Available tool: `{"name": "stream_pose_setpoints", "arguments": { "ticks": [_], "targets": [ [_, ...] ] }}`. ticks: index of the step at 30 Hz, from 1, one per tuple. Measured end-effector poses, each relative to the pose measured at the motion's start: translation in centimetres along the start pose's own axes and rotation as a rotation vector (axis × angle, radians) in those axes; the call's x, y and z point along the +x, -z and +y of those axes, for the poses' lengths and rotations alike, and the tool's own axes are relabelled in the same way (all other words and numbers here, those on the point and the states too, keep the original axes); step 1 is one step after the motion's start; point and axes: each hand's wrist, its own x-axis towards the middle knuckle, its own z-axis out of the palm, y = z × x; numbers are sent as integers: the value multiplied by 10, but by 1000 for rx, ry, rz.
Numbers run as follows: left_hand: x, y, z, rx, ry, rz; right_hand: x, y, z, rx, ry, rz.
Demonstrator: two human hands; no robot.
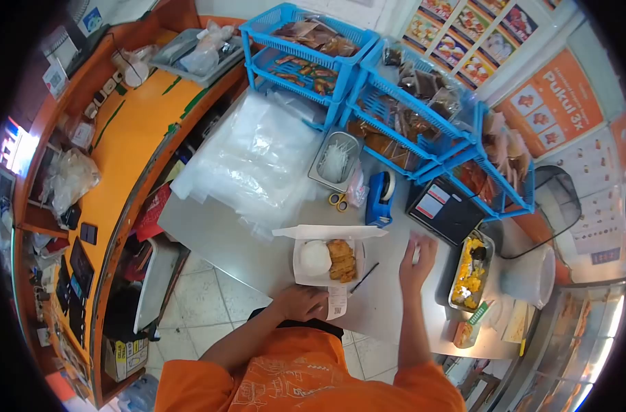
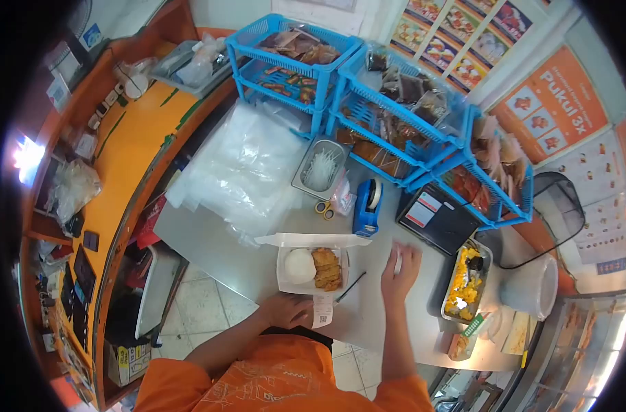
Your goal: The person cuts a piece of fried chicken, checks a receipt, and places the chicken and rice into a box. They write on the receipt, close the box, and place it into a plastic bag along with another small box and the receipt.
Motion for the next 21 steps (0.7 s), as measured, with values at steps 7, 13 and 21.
{"name": "stream_pose_setpoints", "arguments": {
  "ticks": [7, 13, 21],
  "targets": [
    [0, 1, 1, 9, 97, -96, 290, -48, -47, -52, 183, 47],
    [1, 3, 1, -33, 91, -58, 367, -99, -43, -612, 12, -276],
    [5, 11, 4, -46, 124, -179, 326, -28, -72, -448, 224, -34]
  ]
}}
